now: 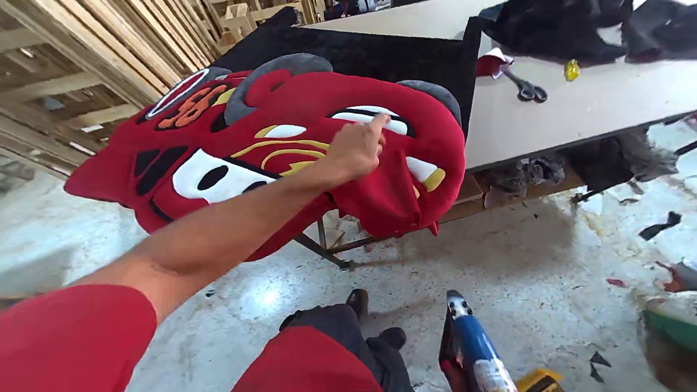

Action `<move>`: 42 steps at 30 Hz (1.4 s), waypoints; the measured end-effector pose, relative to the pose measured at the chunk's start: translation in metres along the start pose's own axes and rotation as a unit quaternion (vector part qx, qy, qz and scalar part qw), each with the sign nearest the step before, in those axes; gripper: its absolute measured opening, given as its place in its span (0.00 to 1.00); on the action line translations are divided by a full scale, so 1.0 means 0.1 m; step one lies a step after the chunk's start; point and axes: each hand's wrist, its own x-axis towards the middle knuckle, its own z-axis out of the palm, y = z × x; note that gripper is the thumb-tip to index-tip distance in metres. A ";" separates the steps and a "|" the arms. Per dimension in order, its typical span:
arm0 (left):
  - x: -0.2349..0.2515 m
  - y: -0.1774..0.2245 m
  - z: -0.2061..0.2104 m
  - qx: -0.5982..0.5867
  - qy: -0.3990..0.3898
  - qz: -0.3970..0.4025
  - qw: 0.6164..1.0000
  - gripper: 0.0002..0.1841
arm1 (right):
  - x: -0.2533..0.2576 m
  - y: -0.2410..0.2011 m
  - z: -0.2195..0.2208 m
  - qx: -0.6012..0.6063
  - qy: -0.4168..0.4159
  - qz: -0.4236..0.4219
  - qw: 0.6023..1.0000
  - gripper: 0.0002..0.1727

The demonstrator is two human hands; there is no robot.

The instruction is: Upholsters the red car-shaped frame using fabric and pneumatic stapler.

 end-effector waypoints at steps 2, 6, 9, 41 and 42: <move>-0.10 0.18 -0.02 0.087 0.083 0.102 0.987 0.24 | 0.14 -0.21 0.16 0.012 0.002 -0.028 1.000 0.23; -0.46 0.37 0.44 0.053 0.011 0.382 0.923 0.17 | 0.41 -0.59 0.39 0.049 0.006 -0.039 0.998 0.21; -0.25 0.14 0.77 0.052 -0.104 0.382 0.917 0.19 | 0.52 -0.49 0.62 0.099 0.035 -0.076 0.992 0.20; -0.02 -0.11 0.97 -0.082 -0.099 0.405 0.905 0.17 | 0.78 -0.16 1.44 0.115 0.087 -0.125 0.982 0.16; -0.02 -0.11 0.98 -0.085 -0.099 0.404 0.905 0.17 | 0.78 -0.14 1.44 0.100 0.079 -0.119 0.985 0.14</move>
